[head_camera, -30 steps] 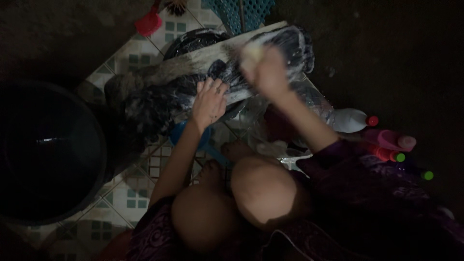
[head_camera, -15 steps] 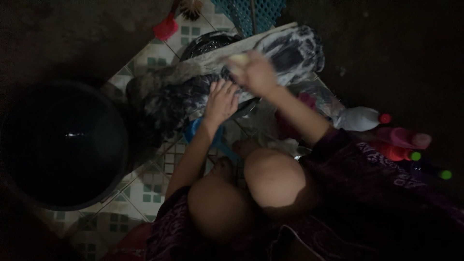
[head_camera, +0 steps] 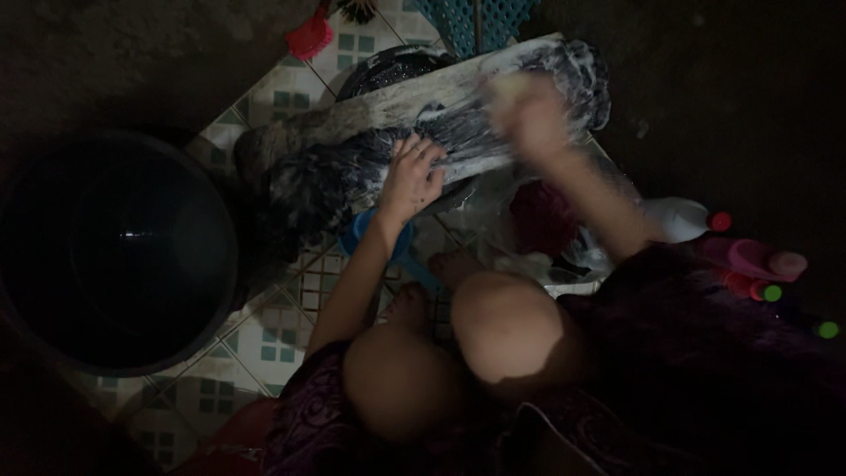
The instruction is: The person is hand-washing a dark patterned garment on a tiled floor. They scrub the fabric with a bar of soap, rinse it with water from a blue scoop, and apply liquid detergent from a purple bottle.
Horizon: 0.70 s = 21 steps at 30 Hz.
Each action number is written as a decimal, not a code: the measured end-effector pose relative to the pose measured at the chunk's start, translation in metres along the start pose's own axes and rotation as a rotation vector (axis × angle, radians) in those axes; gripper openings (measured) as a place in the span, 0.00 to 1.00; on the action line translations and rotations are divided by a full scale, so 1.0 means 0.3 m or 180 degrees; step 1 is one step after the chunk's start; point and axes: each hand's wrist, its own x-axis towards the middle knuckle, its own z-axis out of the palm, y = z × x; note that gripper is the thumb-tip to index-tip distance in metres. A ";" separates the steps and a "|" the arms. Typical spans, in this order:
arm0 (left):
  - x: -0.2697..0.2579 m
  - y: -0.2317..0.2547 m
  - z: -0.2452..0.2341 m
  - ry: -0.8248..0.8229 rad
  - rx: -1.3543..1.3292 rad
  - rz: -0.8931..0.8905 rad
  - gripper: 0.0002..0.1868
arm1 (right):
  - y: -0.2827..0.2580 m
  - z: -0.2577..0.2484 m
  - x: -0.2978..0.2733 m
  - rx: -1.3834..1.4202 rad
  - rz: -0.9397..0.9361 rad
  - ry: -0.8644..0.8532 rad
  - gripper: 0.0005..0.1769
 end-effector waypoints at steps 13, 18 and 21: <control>0.039 0.011 -0.030 -0.0001 -0.0085 0.0046 0.11 | 0.095 -0.086 -0.084 -0.0362 0.0317 -0.0058 0.26; 0.049 0.025 -0.042 -0.0263 -0.0171 -0.0194 0.10 | 0.205 -0.193 0.019 0.0444 0.1609 0.0162 0.19; 0.038 0.034 -0.043 -0.0149 0.0032 -0.0092 0.11 | 0.045 -0.070 -0.065 -0.0947 -0.0918 0.0909 0.09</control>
